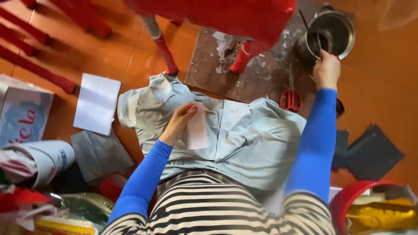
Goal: The recorder is applying colored paper and glue to a horse-shaped model, likely as part of a traditional craft.
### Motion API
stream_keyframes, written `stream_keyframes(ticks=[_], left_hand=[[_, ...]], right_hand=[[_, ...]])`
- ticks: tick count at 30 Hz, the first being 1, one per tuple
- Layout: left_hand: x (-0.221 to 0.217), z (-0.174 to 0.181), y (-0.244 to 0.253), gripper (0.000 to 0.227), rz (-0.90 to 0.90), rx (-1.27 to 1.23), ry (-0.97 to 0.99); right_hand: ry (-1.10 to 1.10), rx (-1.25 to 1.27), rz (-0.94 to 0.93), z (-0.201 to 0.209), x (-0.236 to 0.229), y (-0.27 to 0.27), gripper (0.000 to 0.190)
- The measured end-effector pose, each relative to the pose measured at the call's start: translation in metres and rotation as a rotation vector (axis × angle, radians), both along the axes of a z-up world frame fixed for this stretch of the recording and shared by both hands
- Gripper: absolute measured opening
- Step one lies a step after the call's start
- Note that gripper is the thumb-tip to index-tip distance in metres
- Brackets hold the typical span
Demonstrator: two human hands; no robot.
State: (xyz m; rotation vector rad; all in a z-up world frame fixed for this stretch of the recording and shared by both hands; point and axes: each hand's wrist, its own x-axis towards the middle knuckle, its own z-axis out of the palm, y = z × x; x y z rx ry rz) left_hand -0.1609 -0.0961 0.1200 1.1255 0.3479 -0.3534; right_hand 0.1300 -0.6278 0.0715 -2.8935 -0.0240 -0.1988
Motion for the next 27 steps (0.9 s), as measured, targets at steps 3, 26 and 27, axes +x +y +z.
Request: stream_keyframes(ticks=[3,26,27], left_hand=[[0.006,0.000,-0.001,0.029,0.039,0.039,-0.015],[0.016,0.044,-0.001,0.046,0.387,-0.154,-0.206],[0.015,0.052,0.000,0.042,0.388,-0.195,-0.226]], right_hand=[[0.038,0.729,-0.090,0.022,-0.043,0.008,0.031],[0.482,1.111,0.187,0.125,-0.327,0.266,0.027],[0.491,1.114,0.179,0.126,-0.329,0.269,0.027]])
